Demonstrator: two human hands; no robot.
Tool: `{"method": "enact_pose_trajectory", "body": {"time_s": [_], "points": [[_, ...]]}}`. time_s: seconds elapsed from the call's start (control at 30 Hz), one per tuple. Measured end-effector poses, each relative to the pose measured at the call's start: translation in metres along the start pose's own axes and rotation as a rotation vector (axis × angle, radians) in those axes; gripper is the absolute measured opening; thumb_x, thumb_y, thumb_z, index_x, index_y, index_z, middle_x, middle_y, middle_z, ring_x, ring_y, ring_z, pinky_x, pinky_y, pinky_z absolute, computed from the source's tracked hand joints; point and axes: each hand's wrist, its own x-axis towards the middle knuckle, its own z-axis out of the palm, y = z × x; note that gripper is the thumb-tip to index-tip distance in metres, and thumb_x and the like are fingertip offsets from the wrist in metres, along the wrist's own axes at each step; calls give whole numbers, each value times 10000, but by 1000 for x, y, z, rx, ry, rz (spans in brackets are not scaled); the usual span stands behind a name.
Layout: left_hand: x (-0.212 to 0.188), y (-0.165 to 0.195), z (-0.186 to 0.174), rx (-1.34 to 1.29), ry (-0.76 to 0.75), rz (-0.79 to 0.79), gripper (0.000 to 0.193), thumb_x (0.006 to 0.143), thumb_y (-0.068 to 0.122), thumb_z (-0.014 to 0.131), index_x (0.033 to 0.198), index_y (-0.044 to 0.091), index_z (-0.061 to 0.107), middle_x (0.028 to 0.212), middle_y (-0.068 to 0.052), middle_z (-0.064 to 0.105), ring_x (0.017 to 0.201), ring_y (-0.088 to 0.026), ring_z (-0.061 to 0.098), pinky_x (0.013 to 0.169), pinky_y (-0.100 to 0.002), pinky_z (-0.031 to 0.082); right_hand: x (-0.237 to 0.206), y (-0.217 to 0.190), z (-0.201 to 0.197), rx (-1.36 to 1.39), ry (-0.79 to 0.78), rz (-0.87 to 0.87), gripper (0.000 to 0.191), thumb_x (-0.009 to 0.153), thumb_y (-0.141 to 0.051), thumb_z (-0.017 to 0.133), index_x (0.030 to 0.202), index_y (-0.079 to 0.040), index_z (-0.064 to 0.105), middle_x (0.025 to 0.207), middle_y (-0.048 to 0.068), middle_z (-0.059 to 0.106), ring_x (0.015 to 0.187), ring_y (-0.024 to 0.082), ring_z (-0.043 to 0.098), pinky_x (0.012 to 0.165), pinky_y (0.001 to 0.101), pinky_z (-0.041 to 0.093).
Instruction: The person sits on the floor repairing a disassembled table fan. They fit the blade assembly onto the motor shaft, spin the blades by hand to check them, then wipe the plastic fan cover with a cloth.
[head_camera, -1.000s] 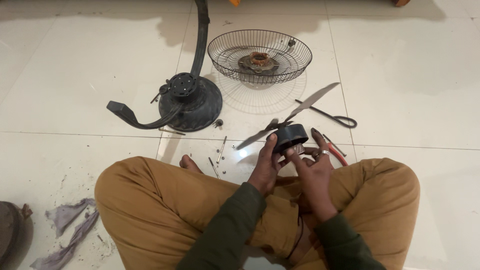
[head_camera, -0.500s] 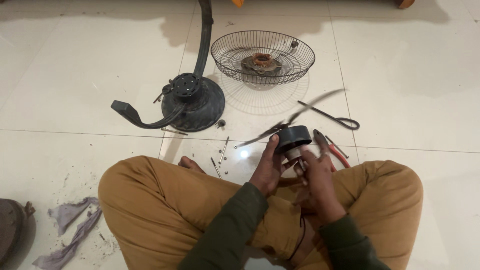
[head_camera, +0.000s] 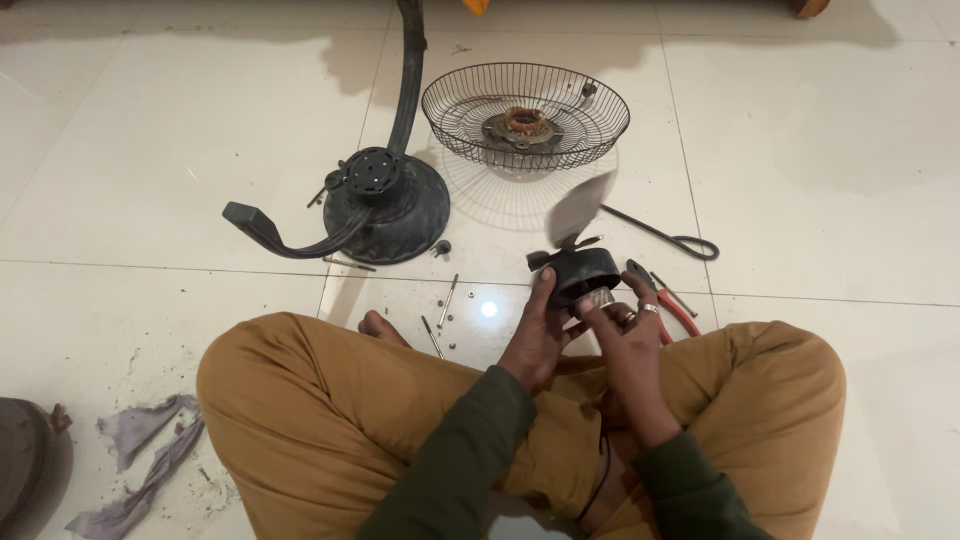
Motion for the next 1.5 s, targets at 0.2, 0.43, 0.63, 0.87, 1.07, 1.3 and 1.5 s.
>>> {"method": "enact_pose_trajectory", "body": {"time_s": [0.2,0.43,0.63,0.87,1.07,1.3,1.5], "points": [[-8,0,0,-5,15,-252,849,947,790,495,1369,56,566,1097,-147,569,998,-346,508,887,-603,392,1,-14,-4,610,-60,618,789,1000,-726,360,1343,-25,475,760,51,609,509,109,452,385,240,302],[4,-4,-2,25,32,-31,783,834,744,519,1390,192,535,1283,12,640,1187,-141,562,1033,-443,388,-2,-24,1,230,61,402,652,956,-422,638,1472,-83,428,866,34,574,607,75,471,446,236,325],[1,-8,-10,-22,-50,-31,827,927,778,563,1394,96,564,1220,-62,655,1120,-219,565,1061,-440,416,4,-12,-8,383,-21,528,602,954,-410,593,1420,-79,402,812,51,531,529,101,408,435,266,317],[-2,-1,-3,21,6,-62,757,862,690,631,1401,169,529,1270,4,632,1213,-172,543,1067,-447,405,1,-41,-2,372,85,647,728,933,-655,367,1456,-151,408,770,-16,596,485,83,408,392,260,297],[0,1,-1,34,42,-61,756,842,698,608,1384,175,545,1264,7,640,1205,-160,552,1020,-428,397,-2,-37,-1,95,53,407,644,936,-352,671,1454,-69,411,722,32,537,493,84,419,394,260,297],[-5,-5,-1,114,-34,-52,714,945,678,623,1354,94,590,1130,-17,628,1026,-197,525,983,-409,454,2,-29,-6,842,-22,775,528,918,-475,542,1180,-28,443,746,96,618,383,104,327,342,269,264],[-5,2,4,140,82,-27,677,863,678,597,1283,147,612,1158,34,663,1094,-117,575,970,-375,435,-5,-26,-5,198,142,457,500,980,-419,554,1394,-161,446,807,27,493,447,93,321,397,280,256]]}}
